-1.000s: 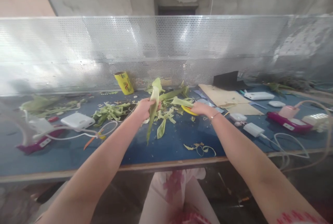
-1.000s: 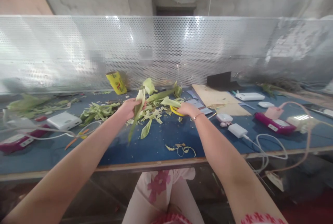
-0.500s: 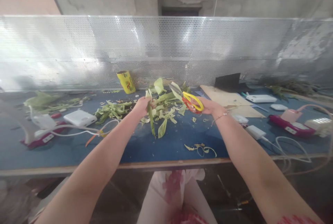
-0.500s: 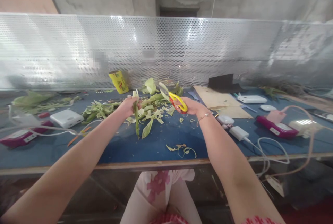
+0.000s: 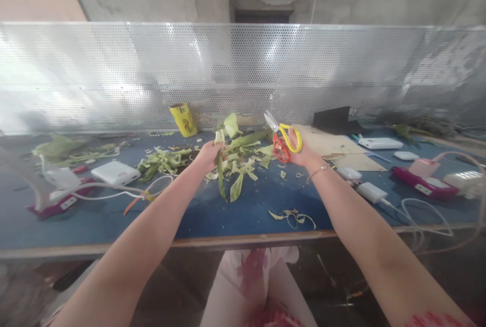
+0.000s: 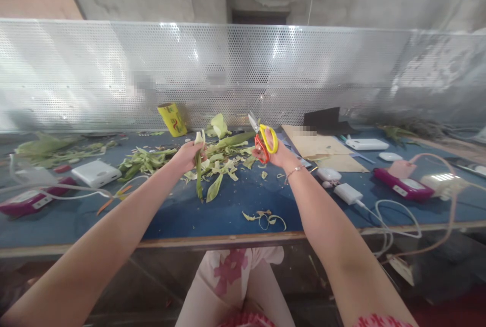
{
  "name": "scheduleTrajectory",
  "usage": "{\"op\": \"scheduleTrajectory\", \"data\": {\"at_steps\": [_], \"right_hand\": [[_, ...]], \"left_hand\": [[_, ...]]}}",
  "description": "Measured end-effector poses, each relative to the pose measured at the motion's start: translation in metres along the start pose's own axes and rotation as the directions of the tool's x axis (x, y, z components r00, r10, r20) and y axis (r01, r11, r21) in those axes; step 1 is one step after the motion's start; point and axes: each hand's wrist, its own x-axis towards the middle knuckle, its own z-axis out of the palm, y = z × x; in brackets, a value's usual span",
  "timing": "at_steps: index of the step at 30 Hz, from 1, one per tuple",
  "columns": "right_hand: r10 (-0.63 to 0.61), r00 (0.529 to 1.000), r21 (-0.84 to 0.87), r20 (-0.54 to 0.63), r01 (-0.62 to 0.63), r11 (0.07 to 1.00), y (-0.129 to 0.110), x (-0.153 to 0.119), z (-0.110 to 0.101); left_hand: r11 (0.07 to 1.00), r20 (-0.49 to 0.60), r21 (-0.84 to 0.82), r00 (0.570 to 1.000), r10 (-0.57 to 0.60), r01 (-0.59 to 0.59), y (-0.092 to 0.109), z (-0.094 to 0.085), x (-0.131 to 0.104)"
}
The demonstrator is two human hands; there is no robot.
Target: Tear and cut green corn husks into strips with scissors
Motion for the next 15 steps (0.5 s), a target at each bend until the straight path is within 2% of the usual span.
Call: {"op": "scheduleTrajectory", "data": {"at_steps": [3, 7, 12, 14, 15], "right_hand": [[-0.045, 0.998, 0.239, -0.047, 0.055, 0.97, -0.003, 0.003, 0.001], [-0.106, 0.986, 0.375, -0.127, 0.146, 0.915, -0.008, 0.002, 0.003], [-0.25, 0.963, 0.336, -0.102, 0.27, 0.902, -0.011, 0.0, 0.007], [-0.254, 0.963, 0.252, -0.094, 0.27, 0.929, -0.01, 0.001, 0.007], [-0.239, 0.966, 0.158, -0.098, 0.252, 0.955, -0.01, 0.002, 0.007]], "left_hand": [[0.999, -0.007, 0.039, 1.0, -0.006, 0.006, 0.001, 0.002, -0.002], [0.994, -0.025, 0.11, 1.0, 0.005, -0.002, 0.001, 0.005, -0.005], [0.982, -0.026, 0.186, 0.998, 0.049, -0.043, 0.002, 0.004, -0.006], [0.965, -0.015, 0.247, 0.995, 0.1, -0.093, 0.0, 0.002, -0.005], [0.953, -0.007, 0.278, 0.992, 0.126, -0.12, 0.0, 0.001, -0.004]]}}
